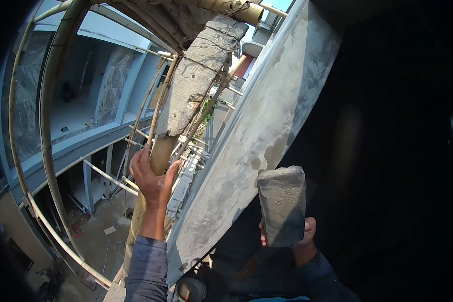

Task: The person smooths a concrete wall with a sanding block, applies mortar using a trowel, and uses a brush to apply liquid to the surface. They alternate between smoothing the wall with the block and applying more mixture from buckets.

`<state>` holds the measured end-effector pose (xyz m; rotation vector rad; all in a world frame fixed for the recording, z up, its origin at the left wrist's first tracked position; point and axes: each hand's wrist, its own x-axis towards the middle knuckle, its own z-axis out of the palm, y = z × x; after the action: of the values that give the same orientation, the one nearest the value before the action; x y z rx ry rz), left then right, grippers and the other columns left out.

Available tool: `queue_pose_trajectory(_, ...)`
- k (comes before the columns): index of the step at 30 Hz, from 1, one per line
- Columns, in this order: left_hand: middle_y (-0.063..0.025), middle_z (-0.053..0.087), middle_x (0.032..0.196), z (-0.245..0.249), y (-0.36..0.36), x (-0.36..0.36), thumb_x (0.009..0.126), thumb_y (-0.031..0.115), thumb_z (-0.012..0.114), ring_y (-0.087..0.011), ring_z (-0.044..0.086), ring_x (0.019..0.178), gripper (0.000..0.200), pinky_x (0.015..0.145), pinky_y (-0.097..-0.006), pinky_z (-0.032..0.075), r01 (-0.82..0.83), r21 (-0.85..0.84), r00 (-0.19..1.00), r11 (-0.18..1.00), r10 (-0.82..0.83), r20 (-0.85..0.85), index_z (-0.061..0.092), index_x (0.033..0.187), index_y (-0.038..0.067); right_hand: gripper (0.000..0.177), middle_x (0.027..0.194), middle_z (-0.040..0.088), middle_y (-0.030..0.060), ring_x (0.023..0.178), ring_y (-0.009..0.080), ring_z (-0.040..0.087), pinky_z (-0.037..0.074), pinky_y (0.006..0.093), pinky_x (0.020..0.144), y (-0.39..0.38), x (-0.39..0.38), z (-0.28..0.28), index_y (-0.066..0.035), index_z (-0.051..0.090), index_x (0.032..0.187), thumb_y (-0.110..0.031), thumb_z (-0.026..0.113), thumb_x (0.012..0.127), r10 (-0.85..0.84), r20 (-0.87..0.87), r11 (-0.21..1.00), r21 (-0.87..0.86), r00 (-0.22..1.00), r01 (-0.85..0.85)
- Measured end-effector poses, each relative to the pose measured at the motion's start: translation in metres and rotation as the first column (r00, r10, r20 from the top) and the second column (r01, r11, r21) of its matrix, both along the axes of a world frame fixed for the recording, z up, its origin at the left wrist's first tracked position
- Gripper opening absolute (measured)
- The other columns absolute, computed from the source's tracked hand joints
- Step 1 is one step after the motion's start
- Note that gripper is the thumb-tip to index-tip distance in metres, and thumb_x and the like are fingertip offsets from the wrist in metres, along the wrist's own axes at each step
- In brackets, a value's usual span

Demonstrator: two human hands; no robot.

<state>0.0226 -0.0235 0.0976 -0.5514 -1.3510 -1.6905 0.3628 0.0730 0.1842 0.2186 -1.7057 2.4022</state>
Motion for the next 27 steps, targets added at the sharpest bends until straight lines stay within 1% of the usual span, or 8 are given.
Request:
queue_pose_trajectory(3, -0.0193, 0.058, 0.112, -0.009, -0.035, 0.091, 0.084, 0.072, 0.052, -0.0343, 0.055, 0.103, 0.081, 0.093, -0.0427, 0.042, 0.547, -0.040, 0.809, 0.836, -0.540, -0.232, 0.062, 0.115, -0.002, 0.095, 0.123, 0.050, 0.0335, 0.097, 0.0410, 0.060, 0.052, 0.0478, 0.079, -0.038, -0.024, -0.054, 0.008, 0.029, 0.143, -0.052, 0.057, 0.075, 0.302, -0.106, 0.856, -0.408, 0.947, -0.319)
queue_pose_trajectory(5, -0.0204, 0.046, 0.141, -0.028, -0.043, 0.146, 0.076, 0.074, 0.061, -0.0306, 0.041, 0.134, 0.103, 0.108, -0.0396, 0.032, 0.996, -0.093, -0.013, -0.005, -0.996, -0.087, 0.043, 0.138, -0.005, 0.092, 0.116, 0.053, 0.0305, 0.092, 0.0377, 0.059, 0.050, 0.0462, 0.075, -0.059, -0.034, -0.072, 0.007, 0.034, 0.140, -0.062, 0.053, 0.082, 0.400, -0.172, 0.732, -0.532, 0.900, -0.426)
queue_pose_trajectory(7, -0.0238, 0.042, 0.144, -0.029, -0.052, 0.181, 0.065, 0.056, 0.076, -0.0337, 0.038, 0.138, 0.112, 0.113, -0.0424, 0.032, 0.899, 0.174, -0.420, -0.402, -0.904, 0.081, 0.028, 0.146, -0.005, 0.091, 0.118, 0.054, 0.0295, 0.093, 0.0369, 0.058, 0.048, 0.0427, 0.073, -0.071, -0.041, -0.088, 0.007, 0.036, 0.139, -0.067, 0.047, 0.088, 0.437, -0.264, 0.663, -0.552, 0.860, -0.507)
queue_pose_trajectory(12, -0.0250, 0.048, 0.138, 0.006, -0.071, 0.187, 0.064, 0.044, 0.074, -0.0332, 0.052, 0.126, 0.101, 0.104, -0.0413, 0.044, 0.891, 0.212, -0.429, -0.402, -0.897, 0.102, 0.032, 0.143, -0.004, 0.090, 0.132, 0.047, 0.0332, 0.105, 0.0437, 0.056, 0.048, 0.0461, 0.083, -0.067, -0.042, -0.077, 0.004, 0.034, 0.143, -0.066, 0.047, 0.088, 0.592, -0.307, 0.475, -0.613, 0.745, -0.631)
queue_pose_trajectory(15, -0.0191, 0.054, 0.129, 0.036, -0.086, 0.176, 0.066, 0.035, 0.071, -0.0280, 0.058, 0.114, 0.087, 0.099, -0.0398, 0.047, 0.936, 0.290, -0.203, -0.199, -0.979, -0.016, 0.038, 0.138, -0.002, 0.092, 0.134, 0.045, 0.0325, 0.116, 0.0485, 0.053, 0.047, 0.0541, 0.095, -0.061, -0.036, -0.039, 0.002, 0.029, 0.145, -0.070, 0.042, 0.088, 0.527, -0.072, 0.721, -0.489, 0.846, -0.491)
queue_pose_trajectory(18, -0.0122, 0.058, 0.120, 0.106, -0.081, 0.125, 0.071, 0.024, 0.065, -0.0231, 0.059, 0.108, 0.073, 0.096, -0.0365, 0.047, 0.975, 0.205, 0.128, 0.082, -0.966, -0.223, 0.041, 0.137, 0.004, 0.095, 0.113, 0.061, 0.0171, 0.088, 0.0227, 0.066, 0.057, 0.0368, 0.069, -0.010, -0.030, -0.006, 0.001, 0.043, 0.131, -0.081, 0.029, 0.085, -0.025, -0.281, 0.977, 0.194, 0.959, 0.083)
queue_pose_trajectory(22, -0.0067, 0.055, 0.119, 0.231, -0.044, 0.061, 0.078, 0.021, 0.060, -0.0143, 0.054, 0.102, 0.071, 0.091, -0.0306, 0.044, 0.899, -0.069, 0.375, 0.432, -0.843, -0.385, 0.038, 0.144, 0.006, 0.081, 0.126, 0.053, 0.0155, 0.113, 0.0205, 0.053, 0.043, 0.0333, 0.096, 0.035, -0.054, 0.076, 0.000, 0.043, 0.135, -0.069, 0.032, 0.094, -0.374, -0.922, 0.125, 0.055, 0.098, 0.991)
queue_pose_trajectory(27, -0.0018, 0.056, 0.104, 0.327, 0.004, 0.040, 0.083, 0.014, 0.053, -0.0100, 0.051, 0.087, 0.059, 0.082, -0.0244, 0.045, 0.819, -0.189, 0.429, 0.543, -0.796, -0.428, 0.042, 0.140, 0.004, 0.078, 0.144, 0.037, 0.0230, 0.138, 0.0325, 0.033, 0.020, 0.0440, 0.115, 0.070, -0.123, 0.117, 0.004, 0.029, 0.144, -0.059, 0.040, 0.097, -0.315, -0.941, 0.207, 0.060, 0.125, 0.976)
